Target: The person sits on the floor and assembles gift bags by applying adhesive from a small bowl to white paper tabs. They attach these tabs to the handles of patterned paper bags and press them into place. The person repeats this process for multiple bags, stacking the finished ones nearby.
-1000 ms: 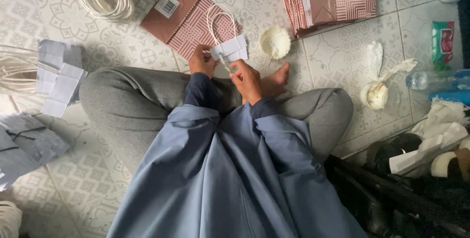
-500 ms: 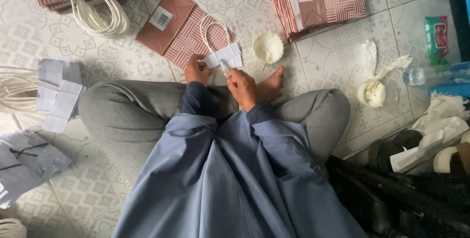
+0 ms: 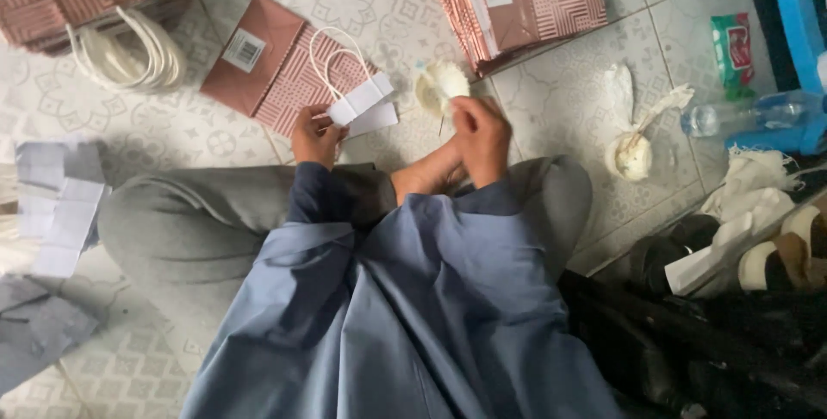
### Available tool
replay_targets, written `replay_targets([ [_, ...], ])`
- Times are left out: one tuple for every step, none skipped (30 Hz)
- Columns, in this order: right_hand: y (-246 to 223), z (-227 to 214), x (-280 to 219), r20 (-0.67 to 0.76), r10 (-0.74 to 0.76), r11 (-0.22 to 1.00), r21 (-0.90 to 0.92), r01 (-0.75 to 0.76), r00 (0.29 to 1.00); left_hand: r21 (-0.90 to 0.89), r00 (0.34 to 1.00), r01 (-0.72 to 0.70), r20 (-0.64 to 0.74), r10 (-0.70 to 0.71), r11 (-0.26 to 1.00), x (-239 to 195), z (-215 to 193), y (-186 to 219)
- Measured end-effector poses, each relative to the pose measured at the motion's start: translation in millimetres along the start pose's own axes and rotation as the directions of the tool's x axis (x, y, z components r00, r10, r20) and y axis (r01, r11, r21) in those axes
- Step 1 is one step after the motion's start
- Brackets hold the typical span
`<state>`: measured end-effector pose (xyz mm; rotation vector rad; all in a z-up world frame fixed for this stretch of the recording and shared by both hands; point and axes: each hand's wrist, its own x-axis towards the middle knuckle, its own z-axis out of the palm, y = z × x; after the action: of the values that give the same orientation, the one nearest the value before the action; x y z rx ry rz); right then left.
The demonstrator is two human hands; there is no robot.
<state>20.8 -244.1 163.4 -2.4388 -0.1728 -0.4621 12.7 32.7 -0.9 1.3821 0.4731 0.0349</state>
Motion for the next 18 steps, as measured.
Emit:
replay_targets([
  [13,-10,6,-0.011,0.003,1.000,-0.001,-0.003,1.000,0.003,1.000,-0.006,0.009,0.006,1.000,4,7,7],
  [26,-19,11,0.036,-0.022,0.999,-0.048,0.024,0.999,-0.060,0.999,-0.032,0.009,0.032,0.998,7,11,14],
  [39,-27,16,0.084,-0.045,0.994,-0.094,0.053,0.995,-0.123,0.998,-0.057,0.007,0.058,0.991,9,15,20],
  [50,-24,17,0.082,-0.042,0.994,-0.092,0.050,0.996,-0.120,0.998,-0.057,0.009,0.058,0.991,19,25,20],
  [61,-20,18,0.108,-0.049,0.994,-0.093,0.059,0.993,-0.137,0.997,-0.081,0.006,0.082,0.987,29,34,21],
  [73,-16,20,0.135,-0.055,0.993,-0.094,0.068,0.989,-0.156,0.994,-0.104,0.002,0.105,0.982,39,44,20],
  [79,-7,24,0.134,-0.052,0.994,-0.093,0.065,0.990,-0.153,0.995,-0.103,0.004,0.104,0.983,63,52,6],
  [86,1,22,0.142,-0.078,0.991,-0.095,0.092,0.987,-0.133,0.987,-0.147,0.045,0.154,0.980,82,60,-11],
  [93,10,21,0.151,-0.103,0.988,-0.096,0.118,0.983,-0.115,0.976,-0.191,0.088,0.202,0.975,101,67,-29],
  [93,15,23,0.160,-0.085,0.990,-0.097,0.102,0.983,-0.107,0.978,-0.174,0.094,0.184,0.979,103,76,-35],
  [93,21,25,0.165,-0.093,0.990,-0.086,0.108,0.982,0.005,0.965,-0.238,0.113,0.236,0.971,104,85,-41],
  [94,26,30,0.164,-0.104,0.990,-0.078,0.118,0.981,0.111,0.946,-0.308,0.143,0.291,0.945,109,96,-45],
  [94,27,25,0.166,-0.090,0.991,-0.082,0.104,0.982,0.113,0.948,-0.298,0.153,0.280,0.948,80,99,-25],
  [94,30,27,0.178,-0.088,0.991,-0.085,0.105,0.980,0.291,0.916,-0.402,0.122,0.383,0.868,60,105,1],
  [93,32,29,0.189,-0.087,0.991,-0.087,0.105,0.978,0.459,0.867,-0.478,0.110,0.486,0.749,39,108,27],
  [93,33,31,0.189,-0.084,0.991,-0.084,0.101,0.978,0.463,0.867,-0.478,0.112,0.485,0.747,27,119,28],
  [91,35,31,0.190,-0.058,0.993,-0.088,0.076,0.980,0.405,0.859,-0.509,0.178,0.480,0.760,14,127,29],
  [87,37,30,0.198,-0.036,0.995,-0.089,0.054,0.980,0.347,0.847,-0.531,0.238,0.475,0.773,-1,133,29],
])
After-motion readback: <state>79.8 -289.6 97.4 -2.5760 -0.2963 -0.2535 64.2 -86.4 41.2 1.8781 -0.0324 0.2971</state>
